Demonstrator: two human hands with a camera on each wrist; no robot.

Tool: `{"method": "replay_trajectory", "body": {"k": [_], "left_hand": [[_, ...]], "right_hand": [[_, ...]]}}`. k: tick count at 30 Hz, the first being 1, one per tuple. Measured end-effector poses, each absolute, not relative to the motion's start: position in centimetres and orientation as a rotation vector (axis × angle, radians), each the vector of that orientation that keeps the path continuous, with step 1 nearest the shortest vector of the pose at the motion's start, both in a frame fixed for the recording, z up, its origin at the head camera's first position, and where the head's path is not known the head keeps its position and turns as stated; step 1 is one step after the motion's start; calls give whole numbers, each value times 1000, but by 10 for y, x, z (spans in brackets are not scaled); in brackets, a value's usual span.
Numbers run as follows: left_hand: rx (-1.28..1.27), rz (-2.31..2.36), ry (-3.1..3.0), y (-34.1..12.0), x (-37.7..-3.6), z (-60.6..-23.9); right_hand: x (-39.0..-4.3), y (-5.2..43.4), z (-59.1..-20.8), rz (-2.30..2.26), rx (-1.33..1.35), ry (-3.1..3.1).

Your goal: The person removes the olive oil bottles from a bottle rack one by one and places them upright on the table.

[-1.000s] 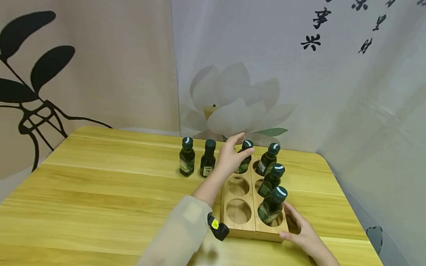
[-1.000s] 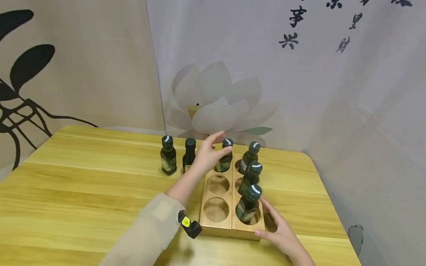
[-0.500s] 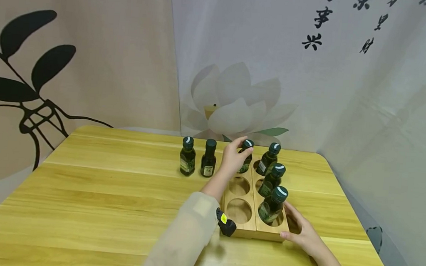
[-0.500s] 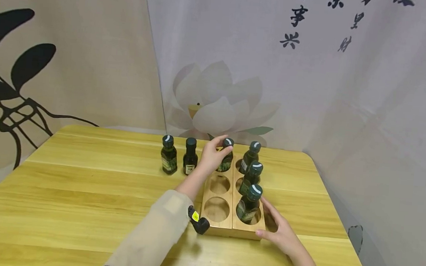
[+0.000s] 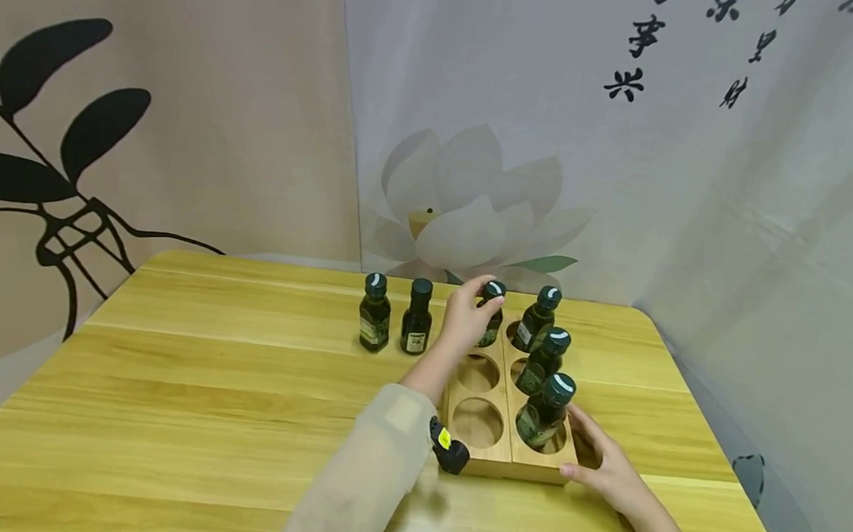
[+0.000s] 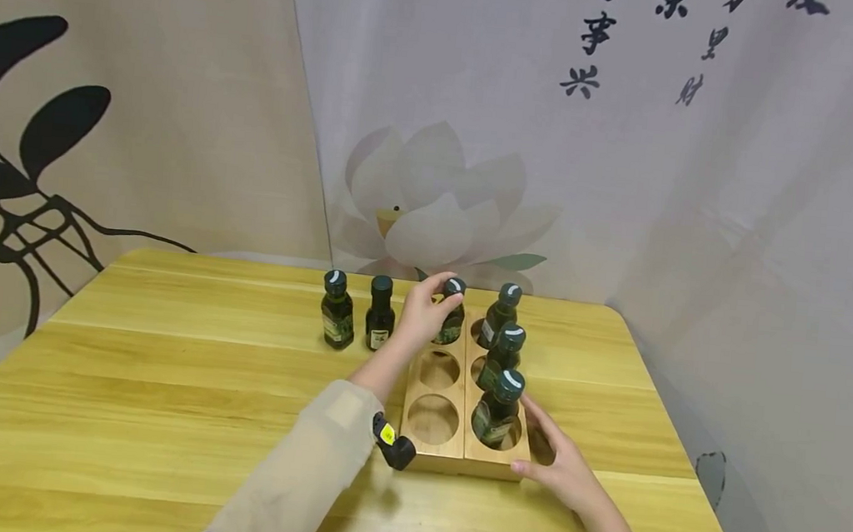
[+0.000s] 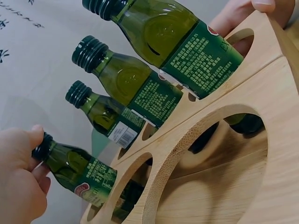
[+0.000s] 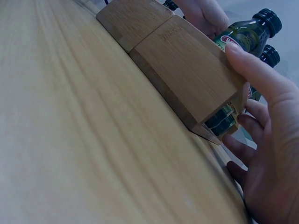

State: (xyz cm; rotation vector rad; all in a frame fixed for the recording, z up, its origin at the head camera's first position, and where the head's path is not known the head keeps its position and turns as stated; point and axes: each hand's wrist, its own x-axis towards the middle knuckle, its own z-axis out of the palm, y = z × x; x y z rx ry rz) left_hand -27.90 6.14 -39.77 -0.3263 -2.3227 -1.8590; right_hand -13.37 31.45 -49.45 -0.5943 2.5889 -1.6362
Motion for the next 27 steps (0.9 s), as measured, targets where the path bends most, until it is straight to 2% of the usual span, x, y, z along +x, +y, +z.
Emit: {"method": "replay_trajectory", "body": {"k": [8,27], "left_hand": [[-393,-1770,-2307,60,-278,-393],[-505,-1711,-2169,45,-264,-348]], "right_hand": [[-133,315,-494,-1614,-584,2598],[-132,314,-491,-1617,-584,2598]]}}
